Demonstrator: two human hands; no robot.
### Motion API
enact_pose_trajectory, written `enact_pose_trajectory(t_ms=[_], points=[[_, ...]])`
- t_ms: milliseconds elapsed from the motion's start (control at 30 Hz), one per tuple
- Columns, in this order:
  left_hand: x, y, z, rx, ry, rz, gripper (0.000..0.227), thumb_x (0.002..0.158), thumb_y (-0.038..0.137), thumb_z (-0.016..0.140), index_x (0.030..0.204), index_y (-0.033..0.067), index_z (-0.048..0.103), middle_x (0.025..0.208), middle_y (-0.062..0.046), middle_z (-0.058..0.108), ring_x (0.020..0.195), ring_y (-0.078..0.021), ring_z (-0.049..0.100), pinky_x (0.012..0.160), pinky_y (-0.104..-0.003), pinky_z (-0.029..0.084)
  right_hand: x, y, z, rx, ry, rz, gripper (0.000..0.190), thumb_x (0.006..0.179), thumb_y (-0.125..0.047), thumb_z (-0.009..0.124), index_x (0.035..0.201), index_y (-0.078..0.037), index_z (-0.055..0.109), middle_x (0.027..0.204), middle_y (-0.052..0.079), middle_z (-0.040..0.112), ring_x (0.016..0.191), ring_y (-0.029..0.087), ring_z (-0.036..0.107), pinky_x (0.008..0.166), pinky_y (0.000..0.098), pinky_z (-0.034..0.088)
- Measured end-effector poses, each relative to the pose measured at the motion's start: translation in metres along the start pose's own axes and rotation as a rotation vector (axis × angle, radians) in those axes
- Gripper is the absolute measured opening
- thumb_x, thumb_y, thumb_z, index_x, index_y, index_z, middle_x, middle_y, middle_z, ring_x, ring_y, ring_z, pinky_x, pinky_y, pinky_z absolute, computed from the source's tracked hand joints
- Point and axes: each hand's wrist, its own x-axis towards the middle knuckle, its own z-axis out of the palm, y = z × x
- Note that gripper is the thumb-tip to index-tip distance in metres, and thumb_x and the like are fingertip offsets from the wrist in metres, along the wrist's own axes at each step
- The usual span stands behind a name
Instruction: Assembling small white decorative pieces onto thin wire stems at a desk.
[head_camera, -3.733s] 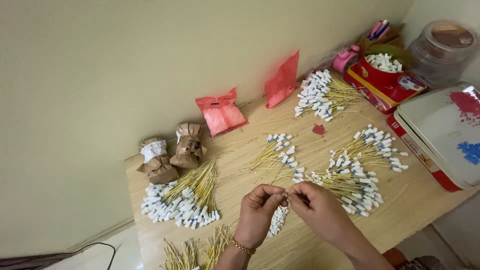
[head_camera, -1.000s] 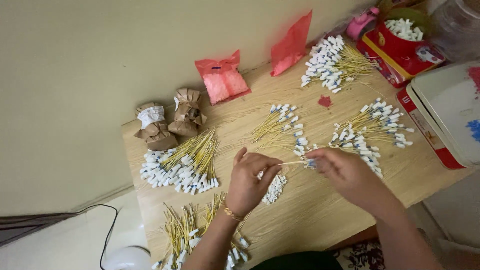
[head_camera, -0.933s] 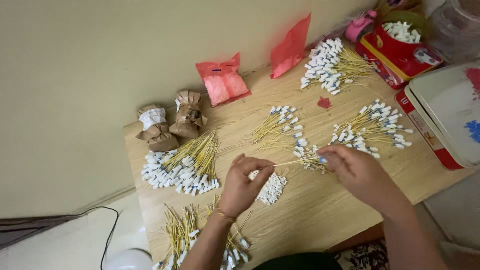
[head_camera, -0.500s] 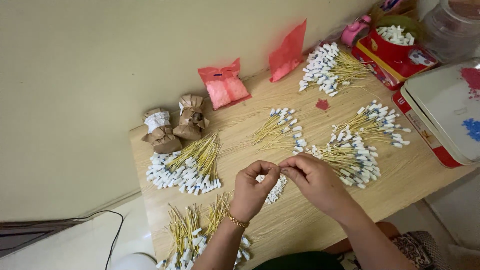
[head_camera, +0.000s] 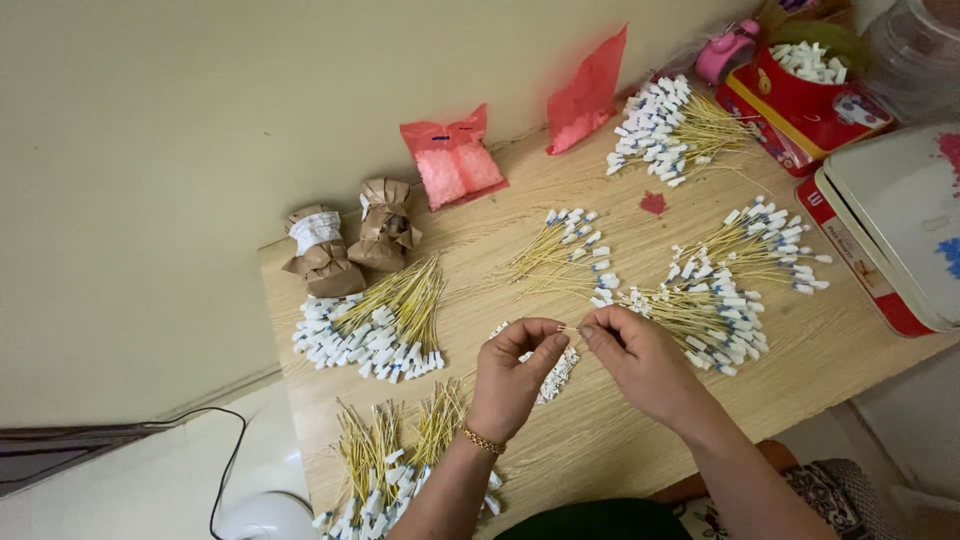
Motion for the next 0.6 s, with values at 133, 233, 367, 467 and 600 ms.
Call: enact_pose_trajectory(t_ms=[133,233,367,467,600], points=[[-0.001,0.004,-0.003,-0.026,0.007,0.001,0.013,0.09,0.014,0.081,0.1,0.0061,0.078,0.085,-0.004,0.077,0.084,-0.0091,0.065,0.082,-0.03,0.056,0.001,-0.002,0.001,-0.034,-0.002,0.001,0.015,0.095,-0.02,0.064,0.097,-0.009,0.075,0.074,0.016,0.072,0.074,0.024,0.067,0.071,0.0403,0.054],[0.001,-0.002,-0.005,-0.034,-0.006,0.007,0.013,0.091,0.015,0.08,0.099,0.0056,0.078,0.085,-0.005,0.077,0.085,-0.0112,0.066,0.084,-0.031,0.057,0.003,-0.003,0.002,0.027,-0.017,0.0,0.018,0.097,-0.019,0.062,0.095,-0.006,0.075,0.071,0.011,0.067,0.075,0.02,0.062,0.07,0.0374,0.052],[0.004,-0.014,-0.004,-0.092,0.004,-0.015,0.009,0.091,0.014,0.08,0.098,0.0077,0.077,0.084,-0.002,0.075,0.084,-0.0088,0.065,0.081,-0.027,0.056,0.003,-0.006,0.002,-0.032,-0.025,-0.029,0.016,0.095,-0.019,0.064,0.097,-0.008,0.076,0.077,0.015,0.072,0.079,0.023,0.069,0.075,0.0395,0.055],[0.006,-0.012,-0.005,-0.097,0.012,-0.007,0.011,0.091,0.012,0.08,0.1,0.007,0.077,0.085,-0.002,0.074,0.084,-0.009,0.064,0.081,-0.027,0.055,0.004,-0.007,0.001,-0.062,-0.037,-0.029,0.017,0.095,-0.02,0.064,0.098,-0.007,0.075,0.078,0.017,0.073,0.079,0.025,0.07,0.075,0.0405,0.055],[0.007,-0.008,-0.01,-0.034,-0.011,0.035,0.011,0.091,0.011,0.08,0.101,0.007,0.077,0.084,-0.002,0.073,0.084,-0.0096,0.062,0.081,-0.029,0.055,0.005,-0.008,-0.001,-0.048,-0.055,-0.029,0.018,0.095,-0.016,0.061,0.095,-0.003,0.073,0.074,0.017,0.068,0.078,0.024,0.064,0.073,0.0406,0.053]])
